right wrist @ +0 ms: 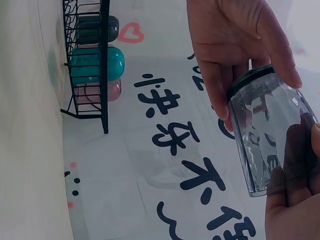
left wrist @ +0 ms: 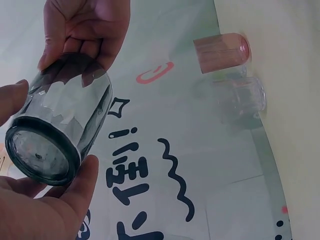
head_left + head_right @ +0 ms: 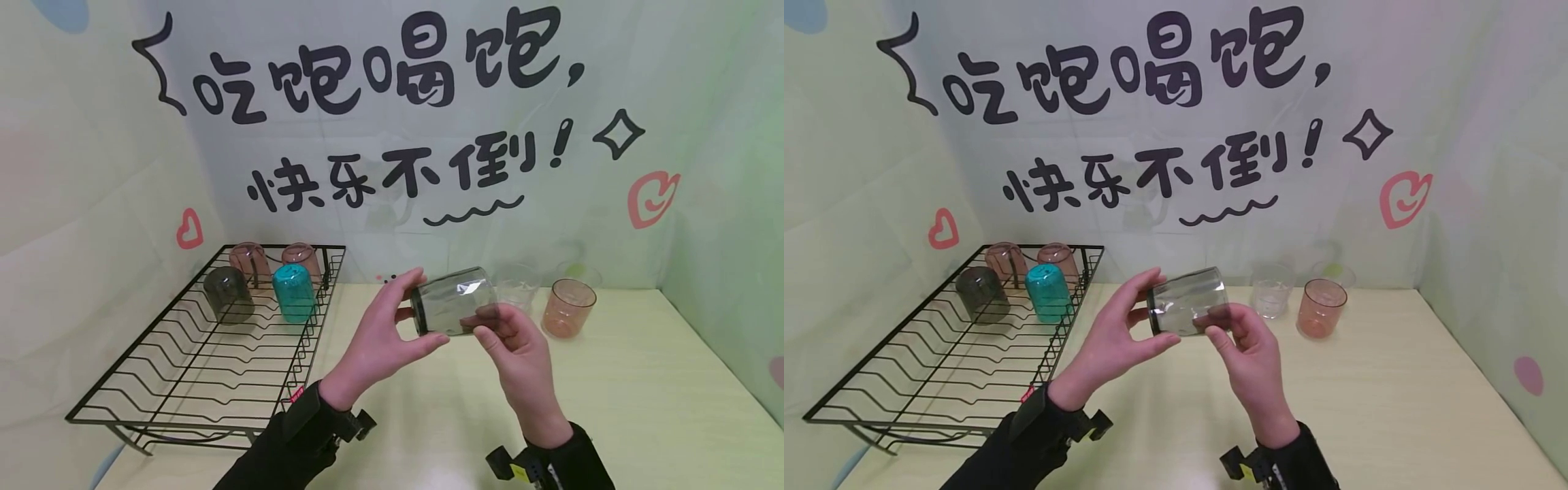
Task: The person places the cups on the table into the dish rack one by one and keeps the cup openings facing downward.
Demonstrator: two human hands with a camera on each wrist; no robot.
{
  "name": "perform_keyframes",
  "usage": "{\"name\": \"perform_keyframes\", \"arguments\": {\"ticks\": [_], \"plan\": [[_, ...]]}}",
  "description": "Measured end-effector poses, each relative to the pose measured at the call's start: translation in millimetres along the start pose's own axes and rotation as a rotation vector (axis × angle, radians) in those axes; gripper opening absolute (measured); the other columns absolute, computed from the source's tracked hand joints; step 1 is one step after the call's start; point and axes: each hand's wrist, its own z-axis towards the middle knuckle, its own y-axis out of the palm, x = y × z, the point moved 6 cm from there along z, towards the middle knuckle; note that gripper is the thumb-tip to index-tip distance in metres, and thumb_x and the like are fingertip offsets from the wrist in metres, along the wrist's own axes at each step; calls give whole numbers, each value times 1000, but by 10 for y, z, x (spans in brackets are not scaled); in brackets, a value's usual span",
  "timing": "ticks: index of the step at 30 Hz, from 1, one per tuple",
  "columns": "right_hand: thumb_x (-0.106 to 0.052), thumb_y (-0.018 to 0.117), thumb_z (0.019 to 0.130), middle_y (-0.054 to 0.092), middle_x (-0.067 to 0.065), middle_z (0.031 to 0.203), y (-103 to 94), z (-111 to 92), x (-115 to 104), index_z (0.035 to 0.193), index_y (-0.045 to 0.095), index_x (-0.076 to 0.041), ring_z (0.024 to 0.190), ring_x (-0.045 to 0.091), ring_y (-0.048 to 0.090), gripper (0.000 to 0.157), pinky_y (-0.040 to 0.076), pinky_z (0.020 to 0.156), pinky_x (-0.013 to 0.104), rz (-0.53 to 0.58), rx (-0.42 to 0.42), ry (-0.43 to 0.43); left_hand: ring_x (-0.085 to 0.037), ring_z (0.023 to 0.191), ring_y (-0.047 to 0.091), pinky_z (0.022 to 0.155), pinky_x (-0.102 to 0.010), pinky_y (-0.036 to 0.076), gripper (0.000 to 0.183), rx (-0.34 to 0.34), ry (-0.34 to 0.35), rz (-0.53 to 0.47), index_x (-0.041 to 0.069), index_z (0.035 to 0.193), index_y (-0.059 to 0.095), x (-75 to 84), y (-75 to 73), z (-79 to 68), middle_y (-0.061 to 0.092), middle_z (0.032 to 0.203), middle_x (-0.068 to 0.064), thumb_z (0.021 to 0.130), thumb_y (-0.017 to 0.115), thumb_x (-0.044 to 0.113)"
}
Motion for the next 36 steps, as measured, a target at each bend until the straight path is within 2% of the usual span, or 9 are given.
{"name": "perform_keyframes", "arguments": {"ticks": [7,20,29,36], "plan": [[12,59,92,73,0,99,18,-2,0,109,54,14,95,13,69,18,53,87,24,-20,32,21,-21,117,53,91,-29,53,82,20,-18,-31,4,147,40,-19,19,3,50,137,-6,78,85,11],[11,60,92,73,0,99,35,-16,-16,109,56,12,93,13,69,18,54,86,24,-57,33,23,-21,114,55,90,-31,54,76,40,-43,-63,9,144,46,-50,5,-17,53,133,-4,79,85,12],[15,60,90,73,0,101,41,-5,-51,111,57,12,96,13,69,21,53,86,23,-57,-9,-55,-21,113,55,90,-32,54,76,54,-37,-52,9,144,47,-22,-28,-37,54,132,-5,78,85,11],[17,59,89,72,0,109,-15,16,-50,124,55,10,106,14,65,35,48,94,22,-46,-40,-101,-21,112,56,89,-28,54,76,70,-24,-36,7,142,48,3,-72,-53,54,130,-5,77,86,9]]}}
